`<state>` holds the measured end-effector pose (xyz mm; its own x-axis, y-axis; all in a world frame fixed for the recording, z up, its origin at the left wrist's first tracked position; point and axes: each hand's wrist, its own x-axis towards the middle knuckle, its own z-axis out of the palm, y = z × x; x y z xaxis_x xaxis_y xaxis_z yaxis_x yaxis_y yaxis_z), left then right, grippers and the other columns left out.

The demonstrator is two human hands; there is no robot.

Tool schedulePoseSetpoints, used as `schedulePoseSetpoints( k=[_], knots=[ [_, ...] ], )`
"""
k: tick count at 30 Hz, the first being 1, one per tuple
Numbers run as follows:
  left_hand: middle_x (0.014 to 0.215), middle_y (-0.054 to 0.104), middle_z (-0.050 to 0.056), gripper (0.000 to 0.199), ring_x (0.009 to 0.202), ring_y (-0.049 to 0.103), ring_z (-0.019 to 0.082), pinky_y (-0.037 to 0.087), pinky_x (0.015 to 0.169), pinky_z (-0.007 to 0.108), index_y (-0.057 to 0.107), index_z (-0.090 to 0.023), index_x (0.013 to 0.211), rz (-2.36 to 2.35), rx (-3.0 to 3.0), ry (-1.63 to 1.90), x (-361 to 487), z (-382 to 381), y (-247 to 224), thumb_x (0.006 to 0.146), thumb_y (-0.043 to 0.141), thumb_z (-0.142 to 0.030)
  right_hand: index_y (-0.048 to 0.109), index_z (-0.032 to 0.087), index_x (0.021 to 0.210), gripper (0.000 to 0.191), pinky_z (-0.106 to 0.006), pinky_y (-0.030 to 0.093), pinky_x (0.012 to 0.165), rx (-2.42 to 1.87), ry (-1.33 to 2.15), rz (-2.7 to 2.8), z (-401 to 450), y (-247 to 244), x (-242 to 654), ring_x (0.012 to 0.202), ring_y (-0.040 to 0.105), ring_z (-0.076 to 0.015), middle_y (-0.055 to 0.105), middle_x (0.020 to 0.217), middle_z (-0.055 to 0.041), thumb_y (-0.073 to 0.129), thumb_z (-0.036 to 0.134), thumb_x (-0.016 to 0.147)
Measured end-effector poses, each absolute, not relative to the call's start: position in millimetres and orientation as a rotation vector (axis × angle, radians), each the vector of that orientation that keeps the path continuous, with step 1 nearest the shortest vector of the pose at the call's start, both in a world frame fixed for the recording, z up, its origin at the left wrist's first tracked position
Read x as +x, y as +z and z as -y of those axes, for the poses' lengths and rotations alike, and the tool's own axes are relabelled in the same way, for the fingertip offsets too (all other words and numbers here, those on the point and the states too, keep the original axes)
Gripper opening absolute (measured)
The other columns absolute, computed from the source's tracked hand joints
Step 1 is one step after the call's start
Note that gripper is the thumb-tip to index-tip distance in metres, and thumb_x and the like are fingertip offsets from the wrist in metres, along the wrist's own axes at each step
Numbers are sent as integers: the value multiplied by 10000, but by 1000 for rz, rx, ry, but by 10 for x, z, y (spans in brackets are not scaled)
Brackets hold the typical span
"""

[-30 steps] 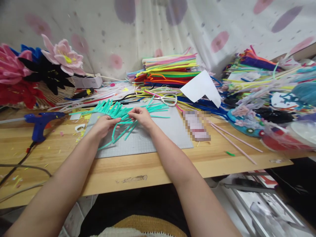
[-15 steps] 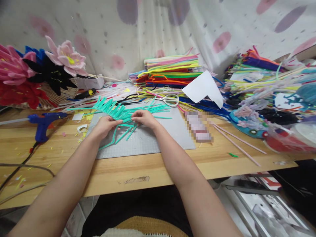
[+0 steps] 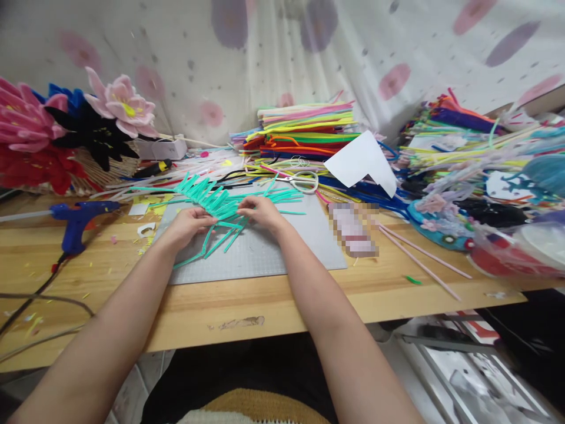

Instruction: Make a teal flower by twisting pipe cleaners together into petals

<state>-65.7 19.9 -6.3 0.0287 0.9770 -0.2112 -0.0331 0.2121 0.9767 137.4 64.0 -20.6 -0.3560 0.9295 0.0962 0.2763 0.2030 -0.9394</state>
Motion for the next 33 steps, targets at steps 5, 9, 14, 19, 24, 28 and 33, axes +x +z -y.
schedulePoseSetpoints(
  k=[5,9,14,19,24,28,33],
  knots=[
    [560,599,0,343,492,554,115,455,521,245,594,-132,591,-1225,1116,1032,-676,-214,-42,377,835,-249,537,199,904,316,-164,403,391,-1124,1268,1511,-624,-192,1365,531,534,-75,552,688,43,676,375,680],
    [549,608,5,303,479,553,114,430,495,225,592,-143,591,-1176,1144,1031,-673,-197,-9,422,815,-260,420,246,1174,755,-161,378,359,-999,1562,1605,-489,-163,1233,482,538,-71,603,746,48,802,249,522],
    [598,628,10,299,529,562,116,462,516,231,623,-145,640,-1140,1122,1004,-662,-169,20,432,808,-256,566,165,885,341,-157,328,360,-984,1598,1585,-434,-165,1101,411,448,-49,551,540,64,730,278,608],
    [713,656,28,341,628,608,137,508,587,265,638,-144,739,-1086,1077,993,-656,-171,-25,459,806,-242,583,154,696,197,-195,453,481,-982,1535,1368,-501,-201,1101,485,504,-57,571,582,51,711,256,586],
    [750,681,53,387,627,639,149,502,561,251,617,-155,884,-1089,1000,940,-621,-151,-46,543,780,-237,565,158,667,204,-217,477,519,-1026,1437,1267,-540,-246,1106,479,522,-66,559,556,58,711,261,570],
    [677,670,70,173,497,574,85,478,509,206,630,-96,713,-1151,1001,869,-591,-146,-51,635,726,-217,571,171,756,270,-253,502,600,-972,1466,1320,-555,-276,1097,548,556,-88,574,609,47,713,319,580],
    [600,643,55,54,505,588,99,489,481,203,617,-91,655,-1273,855,1029,-531,-151,-18,699,643,-110,545,193,897,354,-261,470,623,-1117,1109,1540,-572,-162,1248,656,538,-96,587,870,5,709,280,595]
  ],
)
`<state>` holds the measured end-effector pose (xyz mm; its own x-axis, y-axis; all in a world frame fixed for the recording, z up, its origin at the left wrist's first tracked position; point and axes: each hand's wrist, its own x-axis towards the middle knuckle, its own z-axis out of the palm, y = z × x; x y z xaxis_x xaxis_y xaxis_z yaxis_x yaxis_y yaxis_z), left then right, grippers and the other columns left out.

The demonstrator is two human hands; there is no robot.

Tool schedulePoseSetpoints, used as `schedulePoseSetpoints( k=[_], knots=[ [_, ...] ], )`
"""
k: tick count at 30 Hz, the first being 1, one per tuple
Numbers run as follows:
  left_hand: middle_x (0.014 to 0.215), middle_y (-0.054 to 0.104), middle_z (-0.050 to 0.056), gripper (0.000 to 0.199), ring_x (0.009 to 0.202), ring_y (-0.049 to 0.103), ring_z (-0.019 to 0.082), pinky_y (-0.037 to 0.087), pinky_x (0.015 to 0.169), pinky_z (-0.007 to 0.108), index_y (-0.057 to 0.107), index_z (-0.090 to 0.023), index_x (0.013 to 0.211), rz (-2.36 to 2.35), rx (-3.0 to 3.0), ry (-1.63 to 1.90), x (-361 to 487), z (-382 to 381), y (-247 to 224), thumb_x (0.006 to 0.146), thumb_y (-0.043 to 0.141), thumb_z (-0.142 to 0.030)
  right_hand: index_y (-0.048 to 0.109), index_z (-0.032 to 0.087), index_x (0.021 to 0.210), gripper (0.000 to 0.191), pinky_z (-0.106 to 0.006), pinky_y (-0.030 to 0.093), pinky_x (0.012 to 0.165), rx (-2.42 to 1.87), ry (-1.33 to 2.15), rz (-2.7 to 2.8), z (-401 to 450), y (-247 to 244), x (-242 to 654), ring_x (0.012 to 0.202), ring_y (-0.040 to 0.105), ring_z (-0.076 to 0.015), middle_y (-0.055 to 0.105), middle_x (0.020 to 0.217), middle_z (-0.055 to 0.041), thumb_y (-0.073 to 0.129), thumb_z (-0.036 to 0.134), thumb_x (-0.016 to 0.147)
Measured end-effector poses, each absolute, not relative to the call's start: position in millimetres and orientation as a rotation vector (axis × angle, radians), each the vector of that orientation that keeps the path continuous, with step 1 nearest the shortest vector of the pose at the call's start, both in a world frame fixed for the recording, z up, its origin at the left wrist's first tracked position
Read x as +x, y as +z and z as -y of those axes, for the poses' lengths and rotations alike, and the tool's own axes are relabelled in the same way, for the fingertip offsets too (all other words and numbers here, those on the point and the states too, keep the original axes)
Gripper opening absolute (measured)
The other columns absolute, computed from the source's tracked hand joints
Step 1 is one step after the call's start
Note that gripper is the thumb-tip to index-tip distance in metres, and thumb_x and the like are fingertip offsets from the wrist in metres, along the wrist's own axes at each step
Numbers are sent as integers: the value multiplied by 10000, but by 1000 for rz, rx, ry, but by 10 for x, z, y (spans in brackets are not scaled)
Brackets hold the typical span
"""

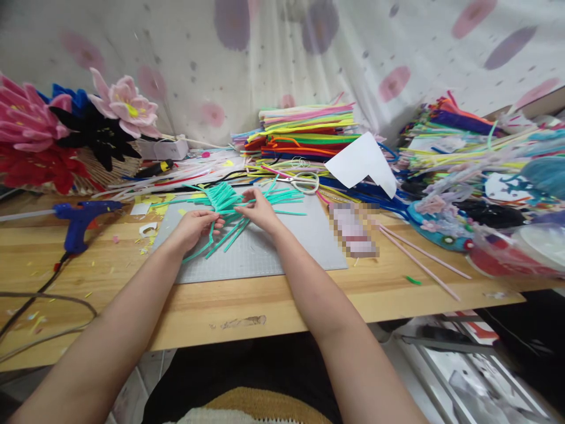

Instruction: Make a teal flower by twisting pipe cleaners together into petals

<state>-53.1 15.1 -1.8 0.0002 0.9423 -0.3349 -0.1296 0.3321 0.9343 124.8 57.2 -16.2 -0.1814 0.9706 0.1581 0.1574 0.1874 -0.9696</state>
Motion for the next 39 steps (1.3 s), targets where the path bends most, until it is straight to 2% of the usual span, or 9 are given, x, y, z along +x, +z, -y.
schedulePoseSetpoints(
  k=[2,4,9,12,15,17,25,34,39],
  knots=[
    [598,640,55,71,500,584,93,492,474,198,613,-83,646,-1308,818,1081,-512,-151,8,716,615,-89,572,170,806,260,-262,437,665,-1151,896,1875,-542,-65,1329,698,517,-111,581,810,1,717,233,600],
    [595,636,53,84,494,579,87,490,465,190,609,-78,642,-1317,792,1108,-502,-149,31,725,600,-76,609,159,735,126,-268,410,710,-1058,900,2274,-486,17,1359,738,526,-126,596,767,-2,690,171,640],
    [618,640,57,88,491,574,86,484,440,183,600,-76,691,-1255,741,1118,-498,-146,55,767,557,-68,658,161,695,52,-323,338,840,-978,709,2692,-359,65,1230,865,522,-170,626,777,-25,699,138,672],
    [610,628,56,144,462,552,78,481,423,186,580,-81,686,-1241,704,1082,-491,-154,48,814,516,-101,645,147,734,10,-290,350,792,-981,732,2648,-335,120,1226,817,523,-150,630,777,-29,643,139,728],
    [600,608,36,158,437,522,61,472,413,173,560,-93,681,-1228,667,1080,-488,-164,37,825,495,-89,630,142,864,110,-230,363,668,-1030,864,2513,-315,241,1314,698,525,-111,631,758,-10,549,144,790],
    [606,601,22,130,440,519,58,477,418,172,559,-105,711,-1182,639,1075,-487,-166,32,816,494,-62,636,156,924,163,-217,355,636,-1075,781,2448,-295,305,1354,682,529,-107,641,773,-7,515,183,817],
    [681,619,9,126,560,604,91,531,528,218,597,-124,831,-1080,575,1105,-415,-120,1,770,557,-20,695,233,940,221,-240,364,645,-1409,320,2416,-268,216,1220,820,605,-162,704,918,-23,513,269,819],
    [678,632,19,155,603,616,107,537,642,280,620,-96,805,-1057,615,1170,-381,-126,-66,715,596,28,702,252,966,231,-245,423,741,-1422,381,2308,-337,116,1266,897,625,-162,703,1002,-12,523,290,826],
    [713,663,52,186,614,636,130,520,632,277,611,-80,838,-1093,661,1142,-371,-117,-66,680,650,10,700,223,954,217,-239,424,773,-1332,439,2275,-353,62,1231,927,617,-156,698,1006,-20,529,264,827]
  ],
)
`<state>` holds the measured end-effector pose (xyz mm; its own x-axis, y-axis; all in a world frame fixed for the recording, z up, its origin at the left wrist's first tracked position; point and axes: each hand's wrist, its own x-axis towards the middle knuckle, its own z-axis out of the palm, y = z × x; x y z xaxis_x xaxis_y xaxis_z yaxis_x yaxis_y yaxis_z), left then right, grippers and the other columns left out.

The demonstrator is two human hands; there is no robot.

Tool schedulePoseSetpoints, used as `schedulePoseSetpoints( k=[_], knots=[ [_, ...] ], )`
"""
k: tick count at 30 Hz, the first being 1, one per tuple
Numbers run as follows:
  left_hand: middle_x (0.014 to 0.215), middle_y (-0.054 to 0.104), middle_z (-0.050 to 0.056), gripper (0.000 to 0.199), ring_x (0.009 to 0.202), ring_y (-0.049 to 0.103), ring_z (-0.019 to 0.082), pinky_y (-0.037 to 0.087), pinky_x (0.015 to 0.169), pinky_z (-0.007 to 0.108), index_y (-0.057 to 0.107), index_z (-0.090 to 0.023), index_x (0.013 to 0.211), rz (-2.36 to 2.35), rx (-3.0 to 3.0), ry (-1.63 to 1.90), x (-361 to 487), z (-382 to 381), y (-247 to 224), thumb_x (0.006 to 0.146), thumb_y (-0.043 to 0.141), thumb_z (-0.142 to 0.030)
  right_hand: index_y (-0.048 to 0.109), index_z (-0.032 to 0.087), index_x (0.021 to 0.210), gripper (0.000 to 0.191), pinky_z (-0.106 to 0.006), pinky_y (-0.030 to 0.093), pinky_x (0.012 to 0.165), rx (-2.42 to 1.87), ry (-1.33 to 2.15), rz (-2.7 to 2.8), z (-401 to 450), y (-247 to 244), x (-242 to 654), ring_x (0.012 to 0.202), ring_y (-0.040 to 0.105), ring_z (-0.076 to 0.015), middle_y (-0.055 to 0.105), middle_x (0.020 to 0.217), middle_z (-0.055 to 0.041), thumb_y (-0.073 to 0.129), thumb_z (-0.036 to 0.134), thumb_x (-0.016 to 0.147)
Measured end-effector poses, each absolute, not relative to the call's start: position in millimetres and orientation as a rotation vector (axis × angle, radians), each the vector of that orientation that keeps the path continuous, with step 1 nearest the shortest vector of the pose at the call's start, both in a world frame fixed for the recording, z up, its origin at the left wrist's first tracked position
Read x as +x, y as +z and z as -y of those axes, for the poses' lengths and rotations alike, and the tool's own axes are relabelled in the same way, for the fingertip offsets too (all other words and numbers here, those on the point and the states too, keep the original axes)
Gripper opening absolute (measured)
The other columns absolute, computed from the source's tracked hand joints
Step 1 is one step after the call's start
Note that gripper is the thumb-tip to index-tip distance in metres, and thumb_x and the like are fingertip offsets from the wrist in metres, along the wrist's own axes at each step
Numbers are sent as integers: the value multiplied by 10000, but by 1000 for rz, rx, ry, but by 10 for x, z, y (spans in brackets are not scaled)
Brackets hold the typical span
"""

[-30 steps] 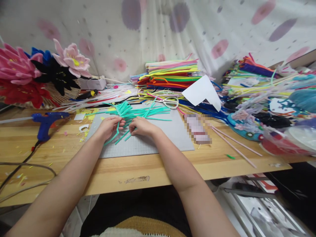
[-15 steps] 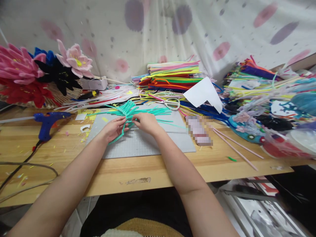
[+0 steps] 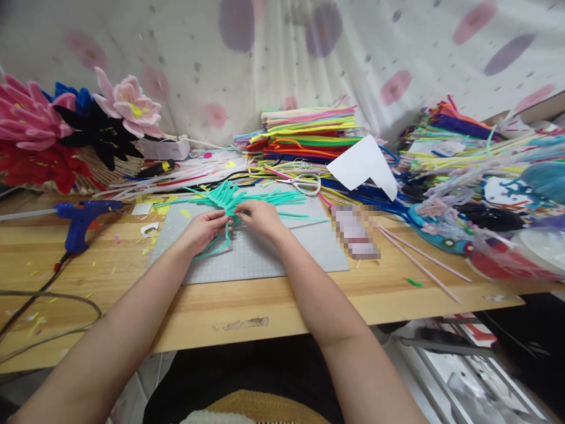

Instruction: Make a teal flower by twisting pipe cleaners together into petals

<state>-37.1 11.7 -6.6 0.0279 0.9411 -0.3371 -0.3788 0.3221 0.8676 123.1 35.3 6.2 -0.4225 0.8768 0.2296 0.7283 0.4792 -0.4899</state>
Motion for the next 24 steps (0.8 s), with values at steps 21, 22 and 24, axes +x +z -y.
schedulePoseSetpoints(
  k=[21,22,24],
  knots=[
    [624,663,44,99,556,643,131,477,520,209,581,-88,742,-1307,814,1132,-298,-93,-17,699,619,-8,556,196,1102,399,-245,348,609,-1579,459,2188,-325,67,1202,719,573,-166,652,798,-26,532,466,809],
    [621,665,44,95,551,641,128,470,506,201,582,-90,743,-1311,822,1129,-297,-89,-14,703,611,-9,567,195,1098,420,-252,360,626,-1604,442,2186,-336,53,1206,752,578,-176,653,840,-46,517,499,813],
    [601,662,34,93,539,637,120,459,483,185,581,-98,733,-1313,838,1119,-299,-86,-12,712,594,-8,598,200,1076,414,-259,384,675,-1578,430,2185,-361,23,1212,837,581,-184,640,957,-77,516,510,815]
  ],
)
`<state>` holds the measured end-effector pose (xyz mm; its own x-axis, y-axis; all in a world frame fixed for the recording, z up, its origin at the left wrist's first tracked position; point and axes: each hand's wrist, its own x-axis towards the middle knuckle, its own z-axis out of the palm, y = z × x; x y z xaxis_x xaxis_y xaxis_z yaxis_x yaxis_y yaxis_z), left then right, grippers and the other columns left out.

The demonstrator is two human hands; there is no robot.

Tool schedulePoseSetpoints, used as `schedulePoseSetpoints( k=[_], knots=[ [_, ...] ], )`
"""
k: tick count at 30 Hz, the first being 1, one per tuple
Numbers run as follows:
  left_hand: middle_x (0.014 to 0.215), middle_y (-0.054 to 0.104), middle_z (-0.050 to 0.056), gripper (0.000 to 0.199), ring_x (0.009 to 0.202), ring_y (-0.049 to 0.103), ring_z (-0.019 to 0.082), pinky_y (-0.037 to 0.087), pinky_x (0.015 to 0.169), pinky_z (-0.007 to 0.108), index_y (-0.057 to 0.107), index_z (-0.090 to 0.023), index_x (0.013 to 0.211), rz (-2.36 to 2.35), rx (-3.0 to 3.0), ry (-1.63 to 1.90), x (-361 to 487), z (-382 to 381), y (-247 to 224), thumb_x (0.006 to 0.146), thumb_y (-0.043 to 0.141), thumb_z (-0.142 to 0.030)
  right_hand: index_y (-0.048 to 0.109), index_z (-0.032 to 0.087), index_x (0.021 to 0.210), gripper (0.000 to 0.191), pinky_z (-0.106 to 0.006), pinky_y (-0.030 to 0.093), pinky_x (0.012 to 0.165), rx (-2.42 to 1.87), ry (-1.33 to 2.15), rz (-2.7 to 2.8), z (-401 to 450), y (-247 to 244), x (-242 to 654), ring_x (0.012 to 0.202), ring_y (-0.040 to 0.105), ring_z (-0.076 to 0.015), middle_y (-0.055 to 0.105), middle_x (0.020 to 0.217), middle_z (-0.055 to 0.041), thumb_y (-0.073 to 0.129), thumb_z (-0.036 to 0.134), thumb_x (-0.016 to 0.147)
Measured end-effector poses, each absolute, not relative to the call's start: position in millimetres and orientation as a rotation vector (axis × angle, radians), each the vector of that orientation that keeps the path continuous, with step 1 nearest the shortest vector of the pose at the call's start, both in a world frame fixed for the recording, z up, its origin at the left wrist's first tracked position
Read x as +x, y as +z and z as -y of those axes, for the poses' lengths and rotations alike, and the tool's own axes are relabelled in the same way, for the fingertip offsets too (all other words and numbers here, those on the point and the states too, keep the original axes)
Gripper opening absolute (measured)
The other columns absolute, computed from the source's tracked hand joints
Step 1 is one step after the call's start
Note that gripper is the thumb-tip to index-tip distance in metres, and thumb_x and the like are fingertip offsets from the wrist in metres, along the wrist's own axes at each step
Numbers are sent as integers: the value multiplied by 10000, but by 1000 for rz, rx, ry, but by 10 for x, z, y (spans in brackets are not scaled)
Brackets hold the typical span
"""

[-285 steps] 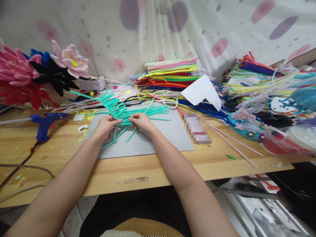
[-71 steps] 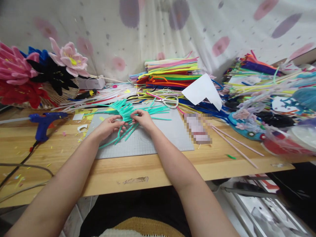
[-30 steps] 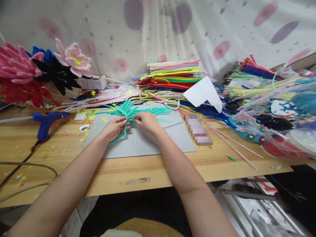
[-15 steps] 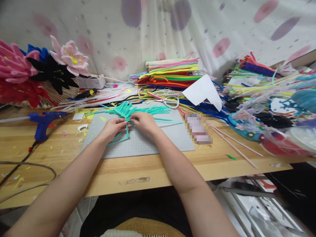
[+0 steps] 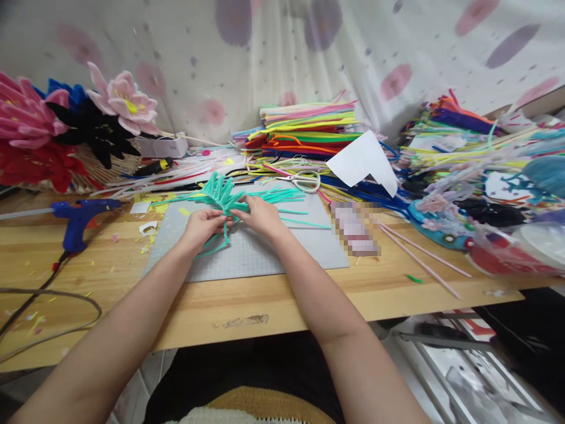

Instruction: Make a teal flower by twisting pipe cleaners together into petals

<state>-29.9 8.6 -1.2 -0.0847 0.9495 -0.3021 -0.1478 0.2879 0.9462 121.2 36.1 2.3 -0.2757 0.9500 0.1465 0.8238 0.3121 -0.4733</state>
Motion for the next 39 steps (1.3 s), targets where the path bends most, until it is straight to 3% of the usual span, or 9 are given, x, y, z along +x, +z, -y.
schedulePoseSetpoints(
  k=[3,8,14,18,22,33,39],
  knots=[
    [568,644,14,100,521,627,111,452,470,175,583,-105,711,-1297,869,1114,-303,-97,-29,708,593,-6,648,197,984,290,-245,396,732,-1438,509,2185,-383,-7,1192,909,576,-168,636,1013,-68,564,414,811],
    [569,634,3,160,534,625,121,469,520,205,590,-110,756,-1322,851,1206,-296,-122,-65,649,660,-15,666,176,870,166,-241,377,704,-1375,581,2160,-358,-30,1096,810,577,-152,675,875,-30,566,287,798],
    [625,649,40,107,571,636,138,499,530,238,596,-96,724,-1236,821,1153,-292,-71,-13,658,680,-95,656,156,785,147,-231,379,695,-1361,730,2013,-386,-86,1062,755,568,-134,662,788,-9,549,256,777],
    [587,627,12,86,510,616,136,458,453,220,570,-120,702,-1291,830,1184,-285,-59,-9,671,644,-90,653,151,781,146,-238,388,700,-1414,769,1979,-397,-72,1060,764,571,-140,660,795,-14,564,264,762],
    [594,630,1,61,521,611,132,448,477,221,574,-144,702,-1338,922,1244,-287,-89,-111,680,626,-120,650,144,762,153,-244,395,696,-1432,788,1956,-405,-62,1050,755,568,-142,656,768,-18,585,282,750],
    [713,659,77,113,817,622,234,397,714,293,601,-198,640,-1870,1965,941,-376,-34,-68,743,556,-183,603,141,625,184,-249,399,672,-1426,929,1849,-438,-116,978,668,554,-132,603,635,-9,564,275,744],
    [719,669,43,103,621,617,155,454,564,249,652,-171,724,-1475,1303,1125,-370,-91,-81,749,582,-243,619,146,711,137,-235,387,670,-1387,847,1885,-460,-146,1050,710,551,-131,622,707,1,562,267,739]
  ],
)
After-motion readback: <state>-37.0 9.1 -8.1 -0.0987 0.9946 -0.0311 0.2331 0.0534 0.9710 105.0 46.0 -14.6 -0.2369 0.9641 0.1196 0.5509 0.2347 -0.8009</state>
